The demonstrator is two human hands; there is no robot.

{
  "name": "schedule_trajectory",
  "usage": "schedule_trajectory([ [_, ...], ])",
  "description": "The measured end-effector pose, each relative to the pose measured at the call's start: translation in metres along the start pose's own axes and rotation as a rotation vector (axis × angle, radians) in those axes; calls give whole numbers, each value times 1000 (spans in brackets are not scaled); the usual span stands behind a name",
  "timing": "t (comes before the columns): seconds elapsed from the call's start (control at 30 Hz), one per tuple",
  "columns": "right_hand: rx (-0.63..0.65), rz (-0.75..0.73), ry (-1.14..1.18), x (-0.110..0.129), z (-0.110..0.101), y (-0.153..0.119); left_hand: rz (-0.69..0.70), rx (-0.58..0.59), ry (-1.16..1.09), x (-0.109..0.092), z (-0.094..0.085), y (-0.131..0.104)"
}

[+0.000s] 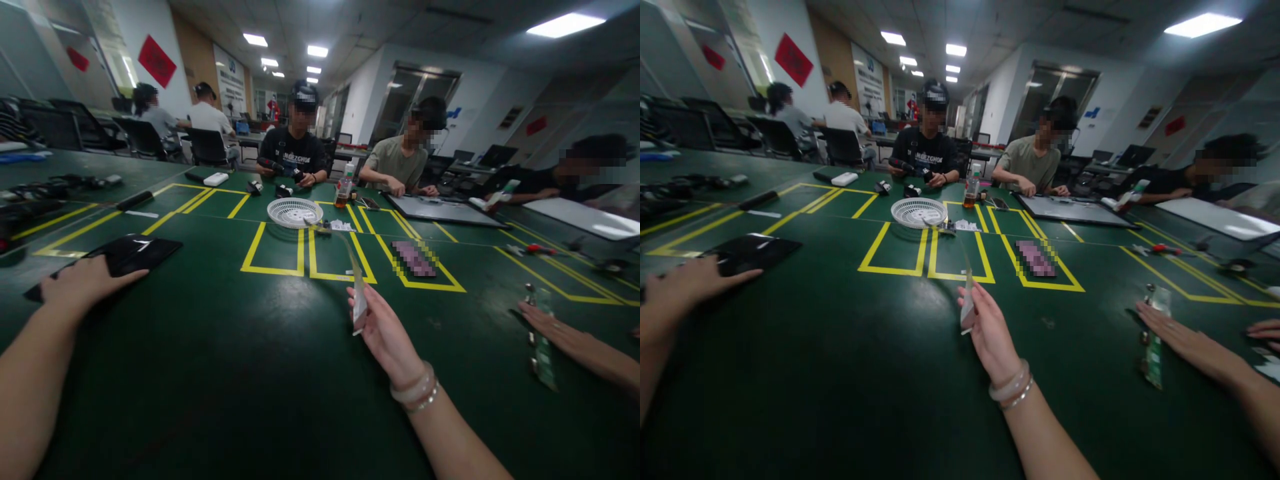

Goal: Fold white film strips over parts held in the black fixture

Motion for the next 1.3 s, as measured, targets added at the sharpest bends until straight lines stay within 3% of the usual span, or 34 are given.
schedule_trajectory([
  [0.1,-14,42,110,-3,-3,3,-140,-145,167,0,-6,-2],
  [0.27,-49,82,180,-5,-4,5,-148,-18,190,-11,-7,-10],
  [0.43,-61,91,214,-4,-2,4,-152,-37,176,-17,-13,-12],
  [0.53,-62,119,231,-3,1,2,-123,-60,130,-38,-18,-15],
  [0.63,-54,136,230,-1,5,0,71,-122,113,-81,-22,-25],
  [0.73,-64,136,222,1,7,-2,390,-160,52,-137,-16,-47],
  [0.87,-85,106,214,2,5,-2,721,-66,-58,-208,9,-95],
  [0.97,-80,69,210,2,3,0,894,50,-131,-249,28,-136],
  [1.1,-49,25,184,2,1,3,1018,145,-196,-277,45,-170],
  [1.3,21,-13,70,0,3,2,1046,165,-213,-280,60,-171],
])
Point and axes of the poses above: each hand's wrist, its own y-axis towards the middle knuckle, its own z-axis out of the palm, x = y × z, the point moved 5 cm from there along y, towards the middle knuckle, and after that the axes turned 4 degrees about -z, right-handed, at the moved point
